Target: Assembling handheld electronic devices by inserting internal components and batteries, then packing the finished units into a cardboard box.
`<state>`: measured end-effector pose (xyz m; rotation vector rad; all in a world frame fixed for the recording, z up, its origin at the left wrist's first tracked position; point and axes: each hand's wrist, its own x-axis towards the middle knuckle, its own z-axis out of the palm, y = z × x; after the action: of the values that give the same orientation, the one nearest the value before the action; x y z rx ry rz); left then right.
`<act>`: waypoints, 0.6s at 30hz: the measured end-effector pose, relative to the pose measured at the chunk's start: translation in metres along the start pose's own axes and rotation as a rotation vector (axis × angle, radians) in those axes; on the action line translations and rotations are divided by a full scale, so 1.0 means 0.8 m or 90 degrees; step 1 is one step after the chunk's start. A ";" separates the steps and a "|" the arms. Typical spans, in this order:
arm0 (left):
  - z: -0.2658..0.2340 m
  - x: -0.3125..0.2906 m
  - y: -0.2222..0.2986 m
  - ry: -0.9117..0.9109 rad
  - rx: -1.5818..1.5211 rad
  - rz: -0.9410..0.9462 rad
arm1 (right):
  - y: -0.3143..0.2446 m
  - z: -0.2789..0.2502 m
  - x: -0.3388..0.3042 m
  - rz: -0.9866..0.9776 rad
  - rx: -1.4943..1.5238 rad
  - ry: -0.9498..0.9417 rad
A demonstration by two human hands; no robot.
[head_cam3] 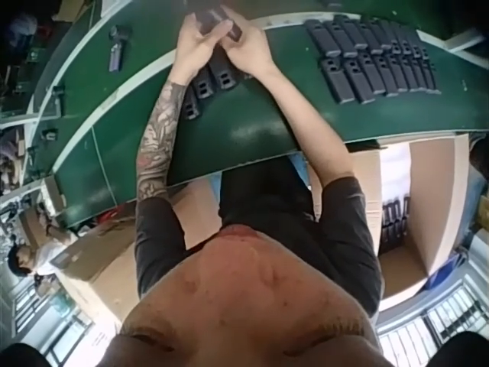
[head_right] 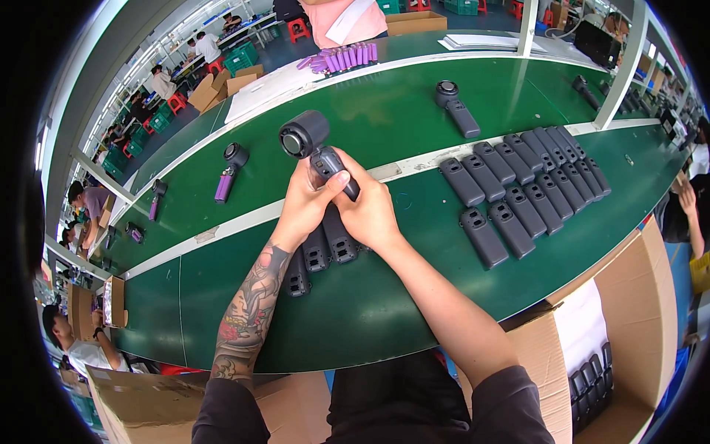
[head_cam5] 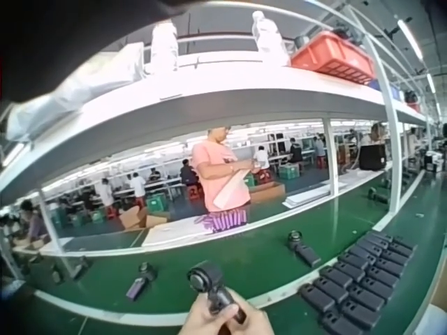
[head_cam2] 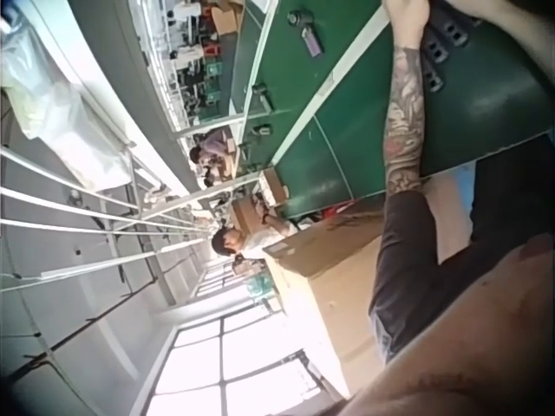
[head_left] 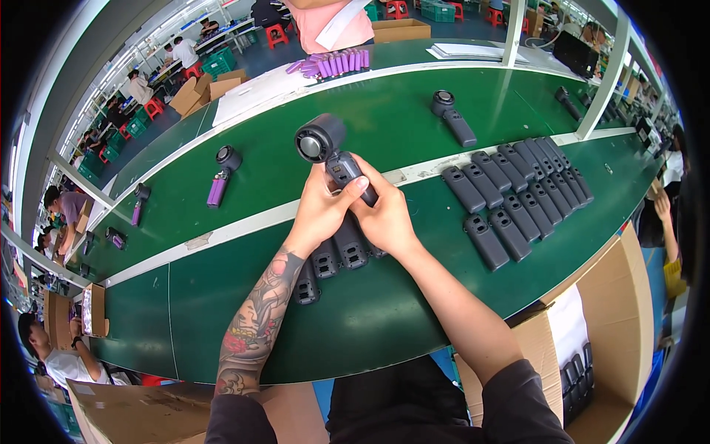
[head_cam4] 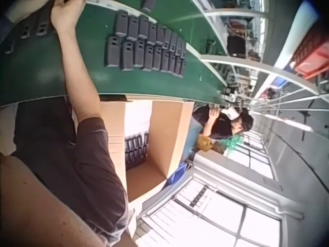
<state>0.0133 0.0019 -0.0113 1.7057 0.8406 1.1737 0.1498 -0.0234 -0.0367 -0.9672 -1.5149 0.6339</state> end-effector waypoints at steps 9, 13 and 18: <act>-0.205 0.019 -0.107 0.479 0.799 0.102 | 0.001 -0.047 0.021 0.475 0.563 -0.142; -0.270 -0.008 -0.164 0.526 0.896 -0.018 | 0.012 -0.040 0.016 0.461 0.360 -0.044; -0.267 -0.018 -0.150 0.385 0.742 -0.192 | 0.022 -0.035 0.010 0.246 -0.015 0.039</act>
<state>-0.1994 0.0963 -0.0905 1.9350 2.4047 1.0356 0.1814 -0.0110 -0.0417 -1.3008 -1.2922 0.8529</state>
